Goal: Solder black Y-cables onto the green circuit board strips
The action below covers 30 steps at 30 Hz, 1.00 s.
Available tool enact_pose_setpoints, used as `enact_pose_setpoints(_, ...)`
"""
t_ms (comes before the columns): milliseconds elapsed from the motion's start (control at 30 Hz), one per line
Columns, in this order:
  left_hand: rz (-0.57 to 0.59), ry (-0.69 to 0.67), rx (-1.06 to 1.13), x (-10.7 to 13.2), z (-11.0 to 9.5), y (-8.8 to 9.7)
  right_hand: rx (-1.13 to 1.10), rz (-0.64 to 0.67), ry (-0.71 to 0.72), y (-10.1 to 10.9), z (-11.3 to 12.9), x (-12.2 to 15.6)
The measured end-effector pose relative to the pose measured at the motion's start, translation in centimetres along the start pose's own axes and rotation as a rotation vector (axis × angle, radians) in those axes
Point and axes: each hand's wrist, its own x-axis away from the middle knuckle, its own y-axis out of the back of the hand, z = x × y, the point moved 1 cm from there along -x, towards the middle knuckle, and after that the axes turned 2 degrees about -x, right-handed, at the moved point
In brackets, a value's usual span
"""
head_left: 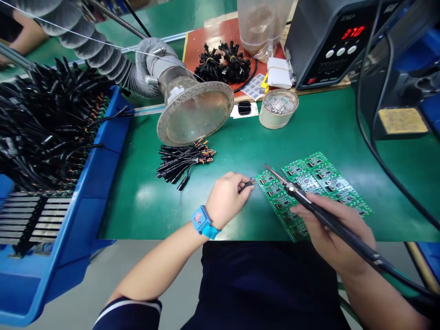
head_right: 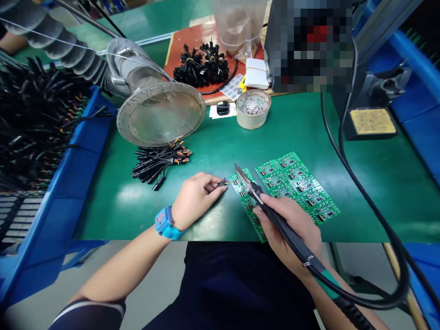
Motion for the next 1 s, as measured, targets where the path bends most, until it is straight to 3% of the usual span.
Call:
enact_pose_setpoints(200, -0.043, -0.005, -0.006, 0.0, -0.1, -0.8, 0.051, -0.072, 0.03, 0.0, -0.3, 0.1)
enact_pose_setpoints(567, -0.036, 0.003, -0.009, 0.2, 0.2, -1.2, 0.171, -0.048, 0.03, -0.6, 0.1, -0.5)
enact_pose_setpoints(1000, -0.053, 0.018, -0.047, 0.3, -0.2, -1.3, 0.175, -0.06, -0.108, -0.4, 0.1, 0.1)
